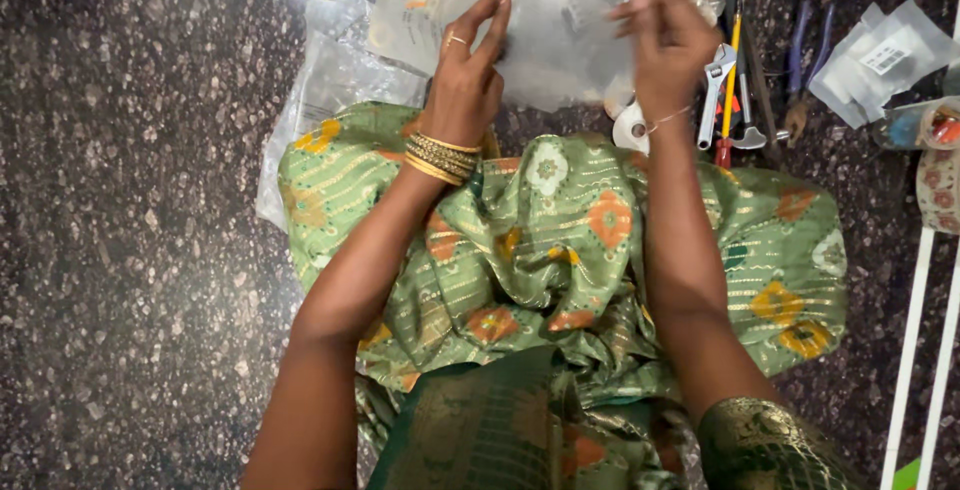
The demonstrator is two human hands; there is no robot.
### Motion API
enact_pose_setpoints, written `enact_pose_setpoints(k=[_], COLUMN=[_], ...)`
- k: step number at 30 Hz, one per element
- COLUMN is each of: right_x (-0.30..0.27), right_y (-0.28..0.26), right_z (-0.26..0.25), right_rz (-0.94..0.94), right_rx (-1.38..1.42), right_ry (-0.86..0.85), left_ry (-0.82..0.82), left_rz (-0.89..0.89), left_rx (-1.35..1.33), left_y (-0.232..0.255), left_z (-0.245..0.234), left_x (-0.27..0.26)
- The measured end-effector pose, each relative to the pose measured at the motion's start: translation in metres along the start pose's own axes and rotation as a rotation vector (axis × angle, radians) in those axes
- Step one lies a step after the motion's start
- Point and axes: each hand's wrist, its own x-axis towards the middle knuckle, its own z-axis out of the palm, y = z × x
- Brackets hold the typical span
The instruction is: The person sits on the floor and organizes various small items, including plastic containers, tools, and hardware parts, into a clear plastic bag. They pick up items from the floor and place them into the bag one by one.
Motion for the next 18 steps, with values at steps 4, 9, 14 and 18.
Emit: enact_pose_setpoints(k=[4, 9, 14, 18], right_x=[-0.014, -0.067, -0.079, -0.086], right_y=[0.100, 0.197, 0.187, 0.208], right_z=[-0.038, -0.033, -0.009, -0.010], right_rz=[0.165, 0.256, 0.282, 0.270], right_rx=[-0.003, -0.616, -0.908, -0.936], right_ry=[0.396, -0.067, -0.279, -0.276], left_ry=[0.028, 0.114, 0.225, 0.108], left_rz=[-0.044, -0.104, -0.226, -0.415], left_rx=[-0.041, 0.073, -0.021, -0.023], left_y=[-0.009, -0.014, -0.026, -0.016], left_z=[-0.005, -0.023, -0.101, -0.131], left_x=[-0.002, 0.004, 0.025, 0.042])
